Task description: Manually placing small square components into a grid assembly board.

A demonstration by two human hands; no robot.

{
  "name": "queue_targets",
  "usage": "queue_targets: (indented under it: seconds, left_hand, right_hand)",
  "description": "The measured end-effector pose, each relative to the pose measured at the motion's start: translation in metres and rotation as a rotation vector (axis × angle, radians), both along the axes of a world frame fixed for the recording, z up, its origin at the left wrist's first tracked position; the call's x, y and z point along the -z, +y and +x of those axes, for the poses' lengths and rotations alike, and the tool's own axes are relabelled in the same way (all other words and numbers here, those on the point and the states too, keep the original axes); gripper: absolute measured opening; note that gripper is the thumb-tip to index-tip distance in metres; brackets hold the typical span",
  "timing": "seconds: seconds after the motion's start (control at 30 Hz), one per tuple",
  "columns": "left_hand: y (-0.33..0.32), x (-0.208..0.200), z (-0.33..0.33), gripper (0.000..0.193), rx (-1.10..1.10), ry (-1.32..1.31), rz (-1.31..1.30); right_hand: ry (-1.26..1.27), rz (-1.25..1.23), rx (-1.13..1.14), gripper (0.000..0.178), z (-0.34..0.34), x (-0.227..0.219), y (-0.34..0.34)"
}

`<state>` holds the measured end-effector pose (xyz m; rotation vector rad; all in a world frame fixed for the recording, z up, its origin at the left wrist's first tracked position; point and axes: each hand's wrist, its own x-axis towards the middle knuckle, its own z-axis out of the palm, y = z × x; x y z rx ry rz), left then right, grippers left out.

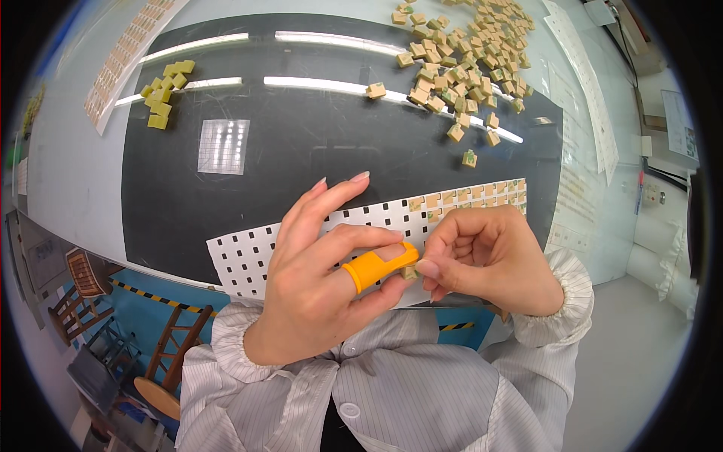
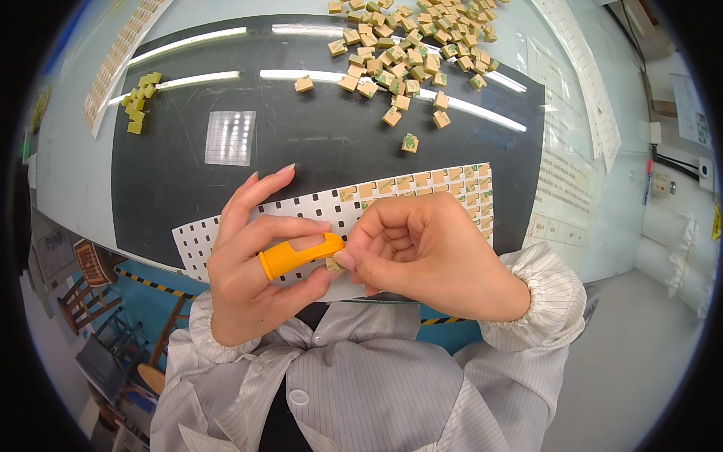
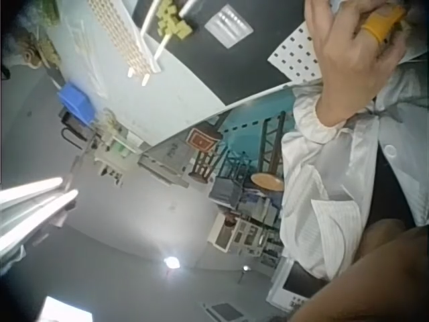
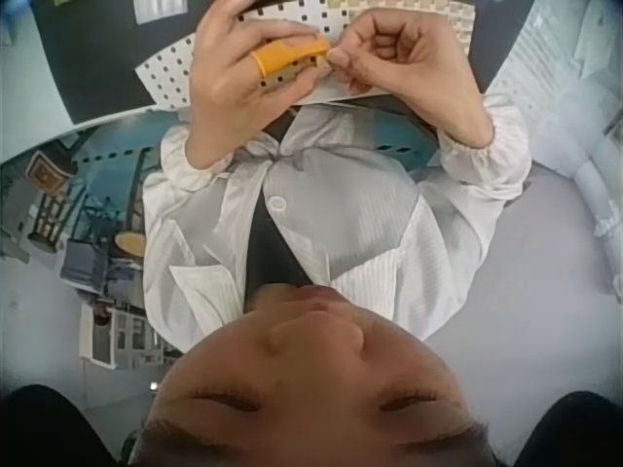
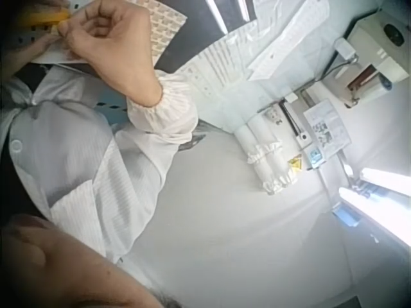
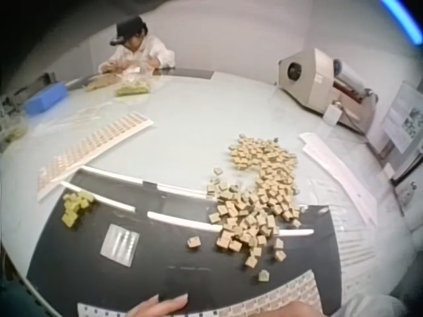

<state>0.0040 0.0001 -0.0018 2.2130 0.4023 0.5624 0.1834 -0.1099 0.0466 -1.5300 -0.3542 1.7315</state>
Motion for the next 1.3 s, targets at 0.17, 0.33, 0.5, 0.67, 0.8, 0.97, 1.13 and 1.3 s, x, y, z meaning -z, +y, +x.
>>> queue_targets:
  seconds: [0.17, 0.33, 0.5, 0.67, 0.8, 0.97, 1.13, 1.3]
  left_hand:
    - [0.0, 0.0, 0.0, 0.019, -0.001, 0.004, -0.001]
    - [0.0, 0.0, 0.0, 0.019, 0.004, 0.005, -0.001]
    - [-0.001, 0.001, 0.0, 0.021, -0.008, 0.007, 0.001]
    - [-0.002, 0.001, 0.001, 0.024, -0.011, 0.013, -0.004]
    - [-0.002, -0.001, 0.002, 0.022, -0.004, 0.008, 0.005]
    - [-0.001, 0.0, 0.001, 0.021, 0.015, -0.009, 0.008]
    - [-0.001, 0.003, -0.001, 0.026, 0.0, -0.015, -0.004]
    - [0.0, 0.001, 0.0, 0.022, 0.003, -0.027, 0.009]
  right_hand:
    - [-0.046, 0.012, -0.01, 0.008, -0.002, 0.0, 0.0]
    - [-0.115, 0.069, -0.04, 0.009, -0.005, 0.001, -0.002]
    - [-0.195, 0.122, -0.046, 0.014, -0.01, -0.001, -0.002]
    - [-0.284, 0.054, -0.161, 0.018, -0.01, -0.003, 0.002]
    - [-0.292, 0.061, -0.099, 0.019, -0.007, -0.001, 0.001]
    - [-0.575, 0.438, -0.332, 0.019, 0.0, -0.002, 0.001]
    - [-0.68, 0.555, -0.33, 0.02, 0.004, 0.008, -0.001]
    - [-0.693, 0.528, -0.367, 0.02, 0.001, 0.007, 0.001]
